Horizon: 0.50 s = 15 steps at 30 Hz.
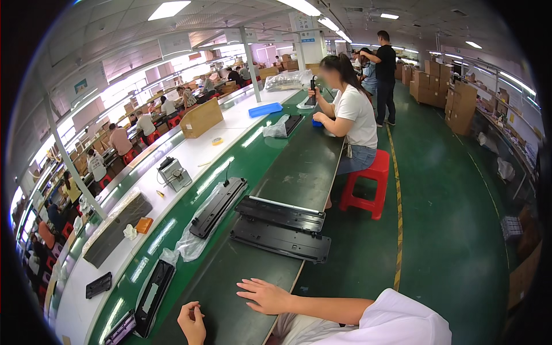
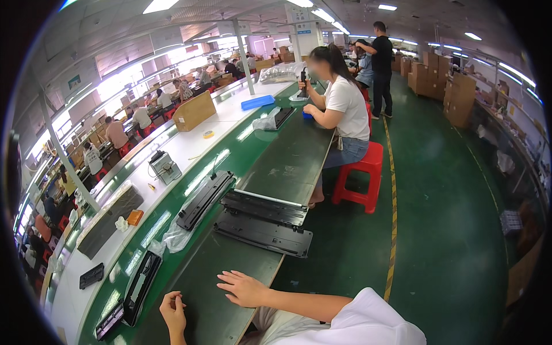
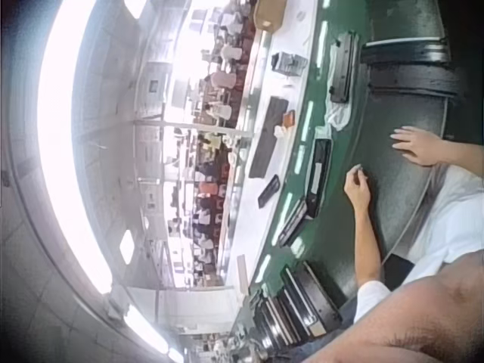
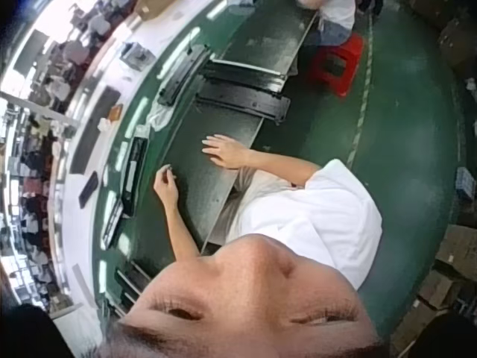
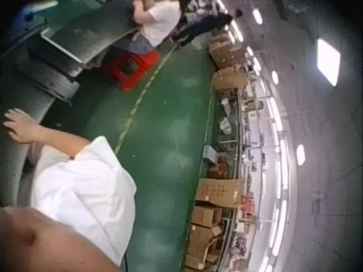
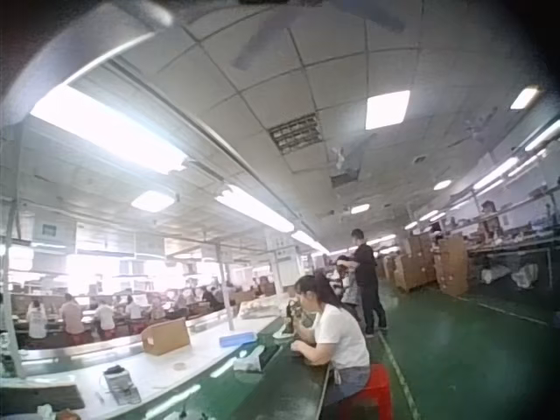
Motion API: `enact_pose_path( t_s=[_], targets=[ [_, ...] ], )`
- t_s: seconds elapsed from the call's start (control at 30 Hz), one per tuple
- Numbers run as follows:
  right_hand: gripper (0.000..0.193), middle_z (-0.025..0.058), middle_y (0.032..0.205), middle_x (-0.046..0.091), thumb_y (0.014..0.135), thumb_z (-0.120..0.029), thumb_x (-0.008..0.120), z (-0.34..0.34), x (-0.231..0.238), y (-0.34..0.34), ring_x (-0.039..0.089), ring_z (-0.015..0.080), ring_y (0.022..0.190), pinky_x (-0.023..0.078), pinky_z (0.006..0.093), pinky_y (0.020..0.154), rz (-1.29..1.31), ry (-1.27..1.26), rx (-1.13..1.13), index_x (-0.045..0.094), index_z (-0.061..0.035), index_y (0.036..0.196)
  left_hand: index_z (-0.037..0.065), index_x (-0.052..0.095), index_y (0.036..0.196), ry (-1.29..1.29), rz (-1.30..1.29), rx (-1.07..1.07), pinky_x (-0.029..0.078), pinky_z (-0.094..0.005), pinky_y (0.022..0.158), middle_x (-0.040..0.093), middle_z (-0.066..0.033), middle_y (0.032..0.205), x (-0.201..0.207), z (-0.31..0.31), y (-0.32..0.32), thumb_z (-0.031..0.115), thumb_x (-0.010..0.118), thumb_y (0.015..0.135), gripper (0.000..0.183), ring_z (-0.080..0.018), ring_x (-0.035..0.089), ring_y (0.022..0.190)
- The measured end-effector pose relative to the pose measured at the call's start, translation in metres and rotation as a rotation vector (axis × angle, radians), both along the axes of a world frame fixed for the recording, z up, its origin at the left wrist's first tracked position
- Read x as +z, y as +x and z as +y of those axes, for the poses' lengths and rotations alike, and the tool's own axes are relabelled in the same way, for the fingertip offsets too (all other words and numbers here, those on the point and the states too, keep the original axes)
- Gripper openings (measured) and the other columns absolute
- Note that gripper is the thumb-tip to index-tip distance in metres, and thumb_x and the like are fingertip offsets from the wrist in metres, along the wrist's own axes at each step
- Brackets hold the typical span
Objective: The person assembles a black plastic electronic housing by hand, repeatedly picking up one part from the left, aligning and pressing it into a base part on the green workbench, and then moving the assembled unit aside to repeat the process.
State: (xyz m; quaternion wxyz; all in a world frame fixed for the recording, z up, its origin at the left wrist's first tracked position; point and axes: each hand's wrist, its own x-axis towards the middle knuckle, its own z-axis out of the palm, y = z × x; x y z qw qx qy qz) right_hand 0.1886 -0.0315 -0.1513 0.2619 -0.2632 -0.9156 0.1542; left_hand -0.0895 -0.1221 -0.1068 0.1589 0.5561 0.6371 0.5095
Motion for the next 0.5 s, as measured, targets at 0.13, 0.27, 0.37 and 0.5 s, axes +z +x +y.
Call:
enact_pose_path(
  t_s=[0.13,0.27,0.37,0.5],
  targets=[
    [0.049,0.0170,0.157,0.046,0.098,-0.025,0.062,-0.005,0.002,-0.003,0.039,0.0328,0.149,0.030,0.0448,0.125,0.007,0.012,0.000,0.058,-0.0057,0.142,-0.003,0.069,0.107,-0.009,-0.041,0.009,0.052,-0.0240,0.062,0.068,-0.0063,0.091,-0.001,-0.006,-0.002,0.001,0.058,0.100,0.013,-0.0094,0.061,0.066],
    [0.048,0.0168,0.156,0.047,0.098,-0.025,0.062,-0.006,0.004,0.003,0.040,0.0330,0.149,0.030,0.0455,0.125,0.025,-0.002,-0.022,0.058,-0.0061,0.142,-0.003,0.069,0.107,-0.048,-0.047,-0.015,0.052,-0.0240,0.062,0.068,-0.0063,0.089,-0.007,-0.001,0.000,0.000,0.058,0.100,0.013,-0.0097,0.062,0.066],
    [0.049,0.0181,0.155,0.049,0.095,-0.024,0.066,-0.006,0.002,-0.003,0.041,0.0341,0.147,0.032,0.0463,0.124,0.038,0.008,-0.021,0.059,-0.0061,0.140,-0.003,0.070,0.106,-0.082,-0.054,-0.022,0.053,-0.0240,0.062,0.069,-0.0064,0.088,-0.013,-0.002,0.002,0.001,0.059,0.100,0.013,-0.0092,0.063,0.068],
    [0.046,0.0212,0.149,0.053,0.090,-0.021,0.070,0.008,0.010,-0.028,0.048,0.0376,0.141,0.039,0.0478,0.118,0.028,-0.053,0.154,0.065,-0.0044,0.133,-0.001,0.073,0.103,-0.084,-0.057,-0.001,0.054,-0.0266,0.067,0.073,-0.0076,0.089,-0.008,-0.017,0.002,0.002,0.065,0.096,0.011,-0.0122,0.066,0.072]
  ],
)
